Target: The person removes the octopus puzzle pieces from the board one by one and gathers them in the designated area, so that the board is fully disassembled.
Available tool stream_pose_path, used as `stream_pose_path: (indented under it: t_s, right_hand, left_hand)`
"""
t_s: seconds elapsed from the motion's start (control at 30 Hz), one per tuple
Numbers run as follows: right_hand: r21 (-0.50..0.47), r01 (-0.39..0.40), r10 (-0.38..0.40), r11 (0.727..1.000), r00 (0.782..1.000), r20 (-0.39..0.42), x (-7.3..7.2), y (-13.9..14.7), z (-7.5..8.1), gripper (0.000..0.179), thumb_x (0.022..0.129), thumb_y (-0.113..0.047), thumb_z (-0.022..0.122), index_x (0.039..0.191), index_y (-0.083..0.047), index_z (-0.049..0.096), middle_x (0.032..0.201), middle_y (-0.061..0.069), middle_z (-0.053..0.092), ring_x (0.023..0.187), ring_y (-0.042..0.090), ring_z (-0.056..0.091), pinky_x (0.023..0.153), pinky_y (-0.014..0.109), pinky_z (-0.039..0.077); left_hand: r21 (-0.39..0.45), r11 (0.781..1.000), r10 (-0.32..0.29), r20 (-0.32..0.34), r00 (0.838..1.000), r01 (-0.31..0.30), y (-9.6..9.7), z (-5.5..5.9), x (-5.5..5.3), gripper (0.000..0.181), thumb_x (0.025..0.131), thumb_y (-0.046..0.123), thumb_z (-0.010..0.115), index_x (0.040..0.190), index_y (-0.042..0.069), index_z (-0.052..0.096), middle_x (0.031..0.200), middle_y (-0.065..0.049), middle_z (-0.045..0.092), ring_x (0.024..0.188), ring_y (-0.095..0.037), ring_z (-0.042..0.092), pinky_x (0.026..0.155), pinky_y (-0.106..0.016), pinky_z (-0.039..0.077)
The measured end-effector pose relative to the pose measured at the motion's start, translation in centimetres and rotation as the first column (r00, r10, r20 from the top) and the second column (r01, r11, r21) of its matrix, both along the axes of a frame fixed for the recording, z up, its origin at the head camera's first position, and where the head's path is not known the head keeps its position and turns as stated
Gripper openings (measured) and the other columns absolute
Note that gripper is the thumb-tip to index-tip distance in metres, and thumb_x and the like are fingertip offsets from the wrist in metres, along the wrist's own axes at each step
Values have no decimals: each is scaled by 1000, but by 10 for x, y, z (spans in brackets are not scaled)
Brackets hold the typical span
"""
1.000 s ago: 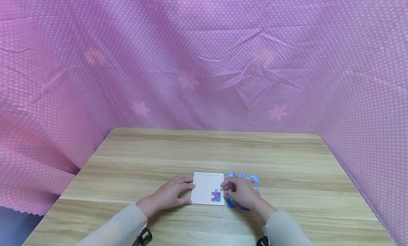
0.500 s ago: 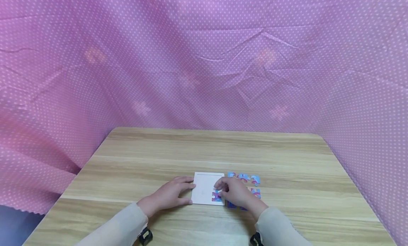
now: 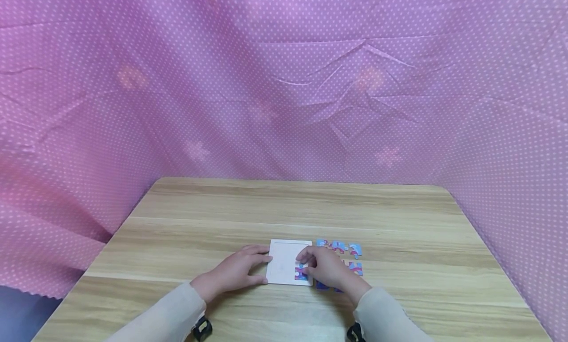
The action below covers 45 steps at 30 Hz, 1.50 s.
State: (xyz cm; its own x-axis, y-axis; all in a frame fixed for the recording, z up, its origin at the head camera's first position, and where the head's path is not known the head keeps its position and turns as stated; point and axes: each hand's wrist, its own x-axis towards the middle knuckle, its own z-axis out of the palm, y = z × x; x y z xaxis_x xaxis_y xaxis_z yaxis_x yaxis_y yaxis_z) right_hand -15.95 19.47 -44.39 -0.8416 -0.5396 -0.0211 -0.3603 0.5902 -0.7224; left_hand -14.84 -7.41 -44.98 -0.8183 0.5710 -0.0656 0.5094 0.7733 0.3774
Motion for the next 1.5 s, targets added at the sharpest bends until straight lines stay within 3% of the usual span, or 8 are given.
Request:
stream_pose_path:
  t_s: [0.33,0.67,0.87,1.17,1.5]
  right_hand:
    - [-50,8,-6,999,999,39,-2,-1,1,21,86,-1,66,101,-15,65,91,-5,63,84,13,58,75,31,50]
    - [-32,7,-6,999,999,39,-1,2,2,21,84,0,67,97,-16,68,87,-9,63,83,13,59,77,35,52]
    - [-54,-4,6,999,999,52,-1,7,4,18,86,-5,67,99,-17,68,87,-9,62,84,12,58,77,28,51]
    - [-147,24,-9,989,995,100,-2,34,9,18,88,-2,65,104,-7,68,92,0,64,87,18,59,78,25,51]
    - [-144,66,-49,987,991,122,4,71,11,20,86,-5,67,106,-3,68,93,4,64,84,18,60,74,26,52]
  left_hand:
    - [4,1000,-3,-5,1000,3,-1,-2,-1,55,84,45,70,129,14,61,141,-4,47,131,-24,40,107,-39,33]
    - [1,1000,-8,-8,1000,8,0,-1,-1,55,84,45,69,129,14,61,141,-5,47,131,-24,39,107,-39,33]
    - [3,1000,-12,-13,1000,12,0,-1,0,55,84,44,70,129,13,61,141,-6,47,131,-25,40,107,-39,32]
    - [1,1000,-11,-22,1000,11,0,-2,1,55,84,45,69,128,13,61,141,-6,48,131,-25,40,107,-39,33]
    - [17,1000,-21,-30,999,21,-1,-2,2,54,84,43,70,127,12,62,139,-7,49,130,-26,41,106,-40,34]
